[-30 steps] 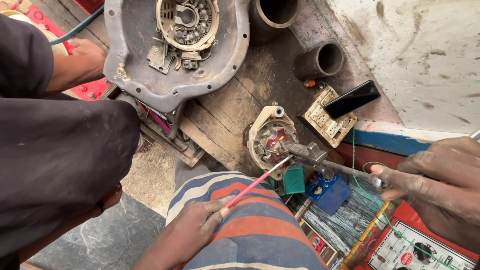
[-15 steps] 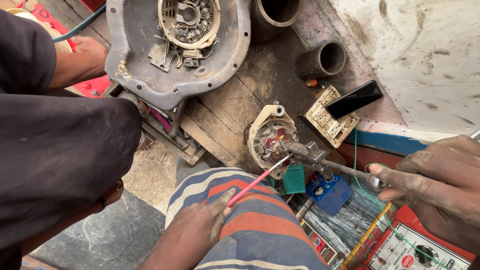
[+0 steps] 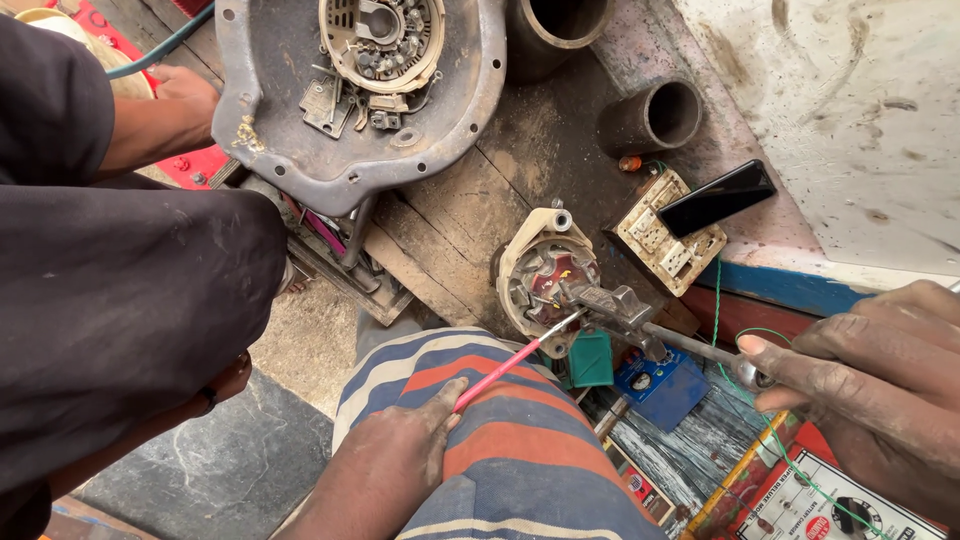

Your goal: The person works on a small engine starter assembly clamped to a bracket on a workbench, using a combination wrench and a socket wrench to loosen and tighten bolts while holding the component steady. A second person occasionally assists by holding the part, and the person repositions the assembly and changes tools as they work on different fasteners.

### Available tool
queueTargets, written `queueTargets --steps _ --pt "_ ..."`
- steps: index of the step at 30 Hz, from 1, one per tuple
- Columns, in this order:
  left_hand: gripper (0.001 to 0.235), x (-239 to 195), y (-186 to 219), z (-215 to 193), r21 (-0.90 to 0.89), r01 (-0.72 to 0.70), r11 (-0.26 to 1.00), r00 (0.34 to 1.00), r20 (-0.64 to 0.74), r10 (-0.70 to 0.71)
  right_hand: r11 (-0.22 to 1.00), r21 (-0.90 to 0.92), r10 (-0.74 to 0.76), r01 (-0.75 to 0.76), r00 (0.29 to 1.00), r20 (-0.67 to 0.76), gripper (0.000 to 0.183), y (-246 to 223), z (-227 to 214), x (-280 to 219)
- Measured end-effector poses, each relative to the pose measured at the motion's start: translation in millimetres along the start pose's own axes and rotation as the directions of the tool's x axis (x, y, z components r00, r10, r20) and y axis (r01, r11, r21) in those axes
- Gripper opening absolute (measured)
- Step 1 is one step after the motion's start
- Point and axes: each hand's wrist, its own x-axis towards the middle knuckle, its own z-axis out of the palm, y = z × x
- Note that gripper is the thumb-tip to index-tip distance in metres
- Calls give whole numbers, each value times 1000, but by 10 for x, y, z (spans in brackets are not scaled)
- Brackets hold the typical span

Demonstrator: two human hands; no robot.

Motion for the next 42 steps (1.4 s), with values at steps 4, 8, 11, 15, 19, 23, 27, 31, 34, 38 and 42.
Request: queueTargets --steps 4,8,11,15,19,23,27,31,34,38,42 --pt "57 0 -26 36 -20 3 1000 1000 -10 -3 1000 -15 22 -22 1000 17 33 -36 -14 3" --pt "56 -9 -7 24 -32 18 999 1000 -8 -19 995 -47 94 -93 996 14 26 -36 46 -130" --pt "53 25 -18 99 -55 -17 998 997 -79 13 990 -39 136 -135 990 26 42 -162 -15 -6" --pt "48 152 31 115 -49 -113 992 982 -156 104 983 -82 166 -166 986 -6 46 -322 70 -78" --pt "37 243 -148 135 -31 -220 975 949 -240 206 973 -112 192 -204 976 -104 41 -444 2 54" --pt "30 99 -387 72 -83 -307 948 909 -320 266 956 -61 284 -288 956 -71 40 -437 120 -55" --pt "31 131 -753 82 -104 -191 976 941 -301 152 948 -16 315 -318 945 -92 48 -398 224 -244" --pt "28 569 -1155 306 -87 -132 987 866 -494 72 909 -49 409 -413 910 -71 49 -415 287 -305" --pt "26 1122 -1355 483 -107 -178 978 800 -594 81 933 -47 346 -356 927 -144 47 -476 266 -254" --pt "24 1816 -1453 655 -175 -187 967 759 -651 29 881 -10 470 -473 878 -96 47 -577 143 -164" --pt "24 2343 -1498 755 -100 -223 970 710 -698 91 875 32 483 -483 870 -93 45 -521 155 -235"
